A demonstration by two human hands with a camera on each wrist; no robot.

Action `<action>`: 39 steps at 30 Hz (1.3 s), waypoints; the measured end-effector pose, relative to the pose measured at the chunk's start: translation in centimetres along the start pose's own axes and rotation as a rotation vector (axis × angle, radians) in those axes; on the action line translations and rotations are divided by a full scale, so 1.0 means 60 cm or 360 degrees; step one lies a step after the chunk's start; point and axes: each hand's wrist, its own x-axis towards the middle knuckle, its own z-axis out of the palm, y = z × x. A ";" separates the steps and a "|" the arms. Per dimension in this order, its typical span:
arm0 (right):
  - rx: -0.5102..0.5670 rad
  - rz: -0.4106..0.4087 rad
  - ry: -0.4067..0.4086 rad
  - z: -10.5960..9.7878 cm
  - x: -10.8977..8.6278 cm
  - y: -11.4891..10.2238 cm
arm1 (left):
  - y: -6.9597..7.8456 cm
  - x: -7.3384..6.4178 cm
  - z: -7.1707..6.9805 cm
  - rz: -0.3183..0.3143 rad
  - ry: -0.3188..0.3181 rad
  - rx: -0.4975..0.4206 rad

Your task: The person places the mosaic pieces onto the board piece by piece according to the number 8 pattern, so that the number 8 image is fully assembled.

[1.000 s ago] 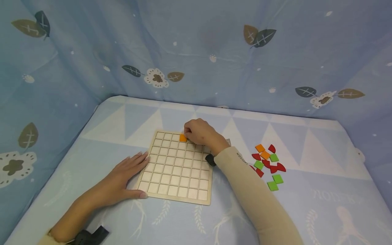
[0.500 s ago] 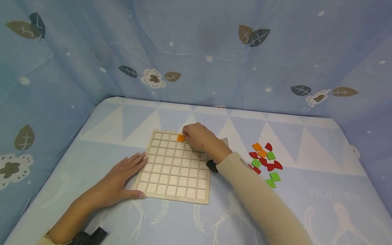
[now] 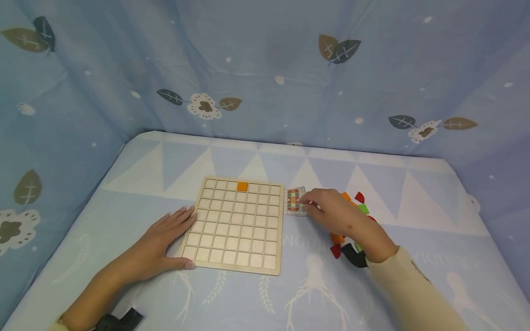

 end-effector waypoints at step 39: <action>0.0290 0.0500 -0.0074 0.020 -0.064 0.088 | 0.000 -0.001 0.001 0.0064 0.0061 -0.0024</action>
